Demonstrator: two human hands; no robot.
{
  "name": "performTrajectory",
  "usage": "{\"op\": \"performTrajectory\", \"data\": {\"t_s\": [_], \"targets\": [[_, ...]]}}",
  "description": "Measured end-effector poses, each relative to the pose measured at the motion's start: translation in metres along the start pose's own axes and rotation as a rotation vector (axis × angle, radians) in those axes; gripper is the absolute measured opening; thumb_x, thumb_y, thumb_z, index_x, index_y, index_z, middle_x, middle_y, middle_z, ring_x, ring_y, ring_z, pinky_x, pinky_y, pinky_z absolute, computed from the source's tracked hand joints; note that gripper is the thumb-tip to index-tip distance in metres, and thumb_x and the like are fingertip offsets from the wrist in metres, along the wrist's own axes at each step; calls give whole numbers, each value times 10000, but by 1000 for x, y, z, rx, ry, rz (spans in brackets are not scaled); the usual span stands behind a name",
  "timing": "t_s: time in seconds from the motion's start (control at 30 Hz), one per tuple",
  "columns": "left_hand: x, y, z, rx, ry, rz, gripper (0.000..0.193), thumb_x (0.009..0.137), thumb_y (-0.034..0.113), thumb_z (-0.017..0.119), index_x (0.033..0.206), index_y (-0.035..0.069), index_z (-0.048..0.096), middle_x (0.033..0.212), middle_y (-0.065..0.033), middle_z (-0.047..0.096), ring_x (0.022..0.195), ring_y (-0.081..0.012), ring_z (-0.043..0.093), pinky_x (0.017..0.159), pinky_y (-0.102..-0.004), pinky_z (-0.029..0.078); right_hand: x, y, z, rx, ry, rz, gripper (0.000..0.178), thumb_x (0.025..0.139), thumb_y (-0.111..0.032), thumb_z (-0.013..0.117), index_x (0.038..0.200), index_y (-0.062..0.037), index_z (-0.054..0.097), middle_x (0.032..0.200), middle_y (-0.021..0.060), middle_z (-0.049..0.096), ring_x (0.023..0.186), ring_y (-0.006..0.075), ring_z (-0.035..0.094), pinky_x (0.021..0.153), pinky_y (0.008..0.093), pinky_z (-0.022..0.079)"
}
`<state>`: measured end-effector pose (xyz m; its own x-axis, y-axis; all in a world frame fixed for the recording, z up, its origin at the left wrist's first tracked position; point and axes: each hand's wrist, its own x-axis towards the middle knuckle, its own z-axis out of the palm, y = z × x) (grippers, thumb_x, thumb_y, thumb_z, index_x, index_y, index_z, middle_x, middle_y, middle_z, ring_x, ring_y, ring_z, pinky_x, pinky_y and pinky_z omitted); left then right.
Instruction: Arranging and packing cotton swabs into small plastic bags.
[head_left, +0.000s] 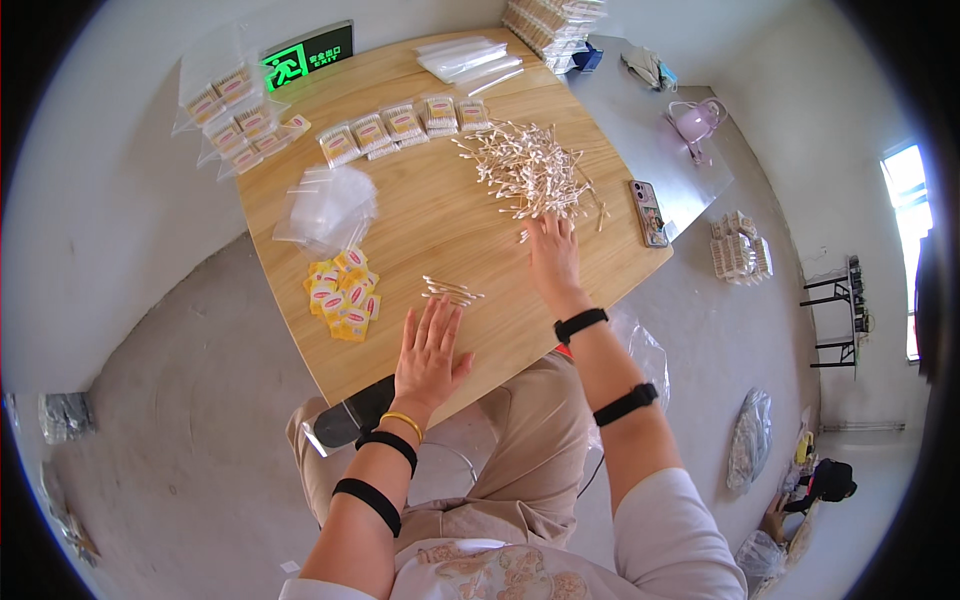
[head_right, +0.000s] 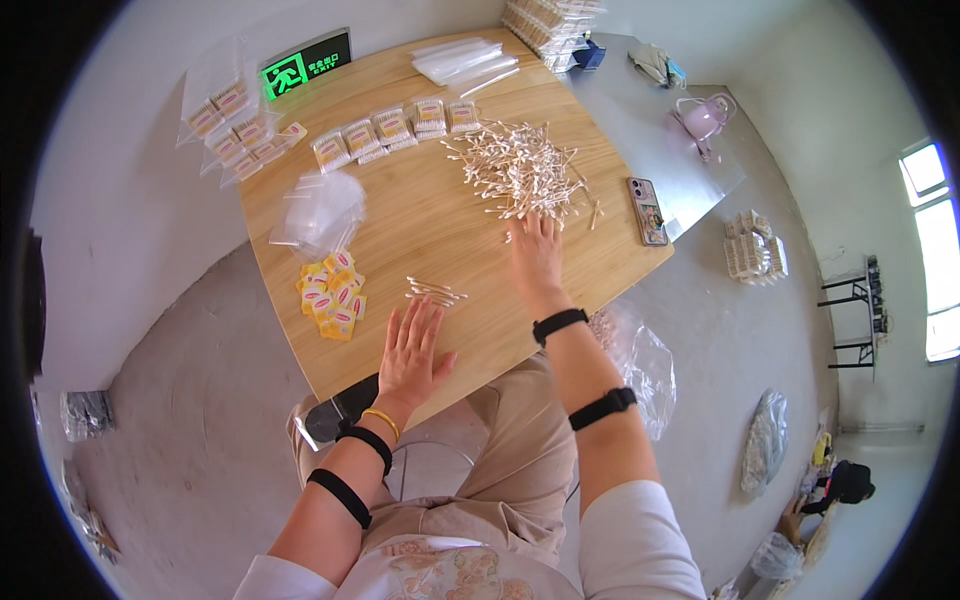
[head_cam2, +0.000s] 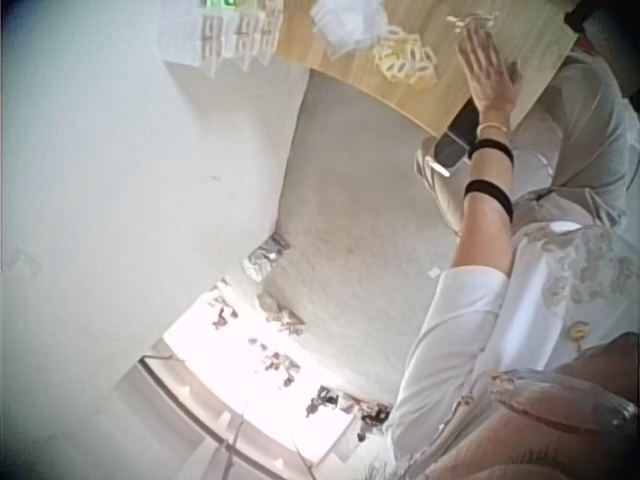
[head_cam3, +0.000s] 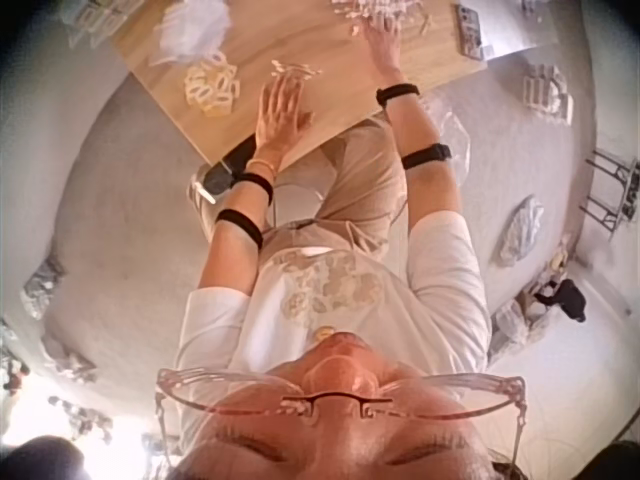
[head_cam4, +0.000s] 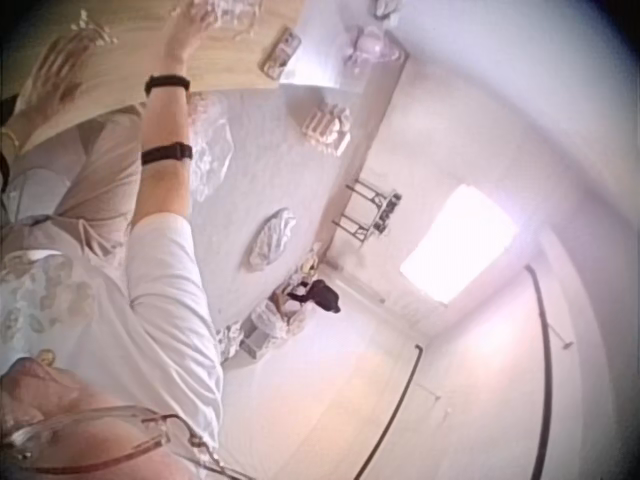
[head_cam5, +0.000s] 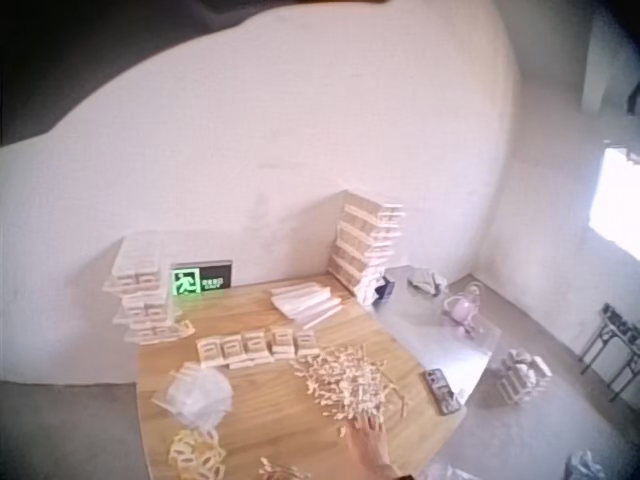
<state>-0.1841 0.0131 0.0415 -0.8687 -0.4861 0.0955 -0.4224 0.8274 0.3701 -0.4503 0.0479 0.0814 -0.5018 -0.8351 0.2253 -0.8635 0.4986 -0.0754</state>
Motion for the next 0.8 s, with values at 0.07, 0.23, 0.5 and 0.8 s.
{"op": "performTrajectory", "data": {"t_s": [0.07,0.23,0.5,0.8], "targets": [[0,-1,0,-23,15,-2,802,903,440,600,1549,109,257,1627,-86,207,1513,-260,165,1240,-498,116,13,17,5,-172,102,-212,374,822,-57,623,1189,-125,600,1075,84,542,1062,278,510,907,407,441],[-2,-2,1,-51,35,1,789,889,402,613,1534,98,276,1603,-126,253,1496,-295,216,1230,-521,132,48,25,11,-283,68,-314,222,831,-85,604,1044,-117,657,1043,66,534,1055,250,510,912,384,437],[-1,-3,3,-20,16,-4,776,897,442,599,1526,93,306,1612,-94,240,1490,-268,231,1225,-522,149,70,-26,26,-294,-66,-521,110,801,-131,623,840,-100,721,973,68,669,1047,244,602,933,376,452],[0,-3,4,-36,12,1,767,886,410,609,1506,61,322,1590,-135,268,1489,-296,232,1221,-532,149,45,-95,17,94,-368,-495,111,784,-133,702,868,-60,701,860,99,696,939,312,666,798,419,531]]}}
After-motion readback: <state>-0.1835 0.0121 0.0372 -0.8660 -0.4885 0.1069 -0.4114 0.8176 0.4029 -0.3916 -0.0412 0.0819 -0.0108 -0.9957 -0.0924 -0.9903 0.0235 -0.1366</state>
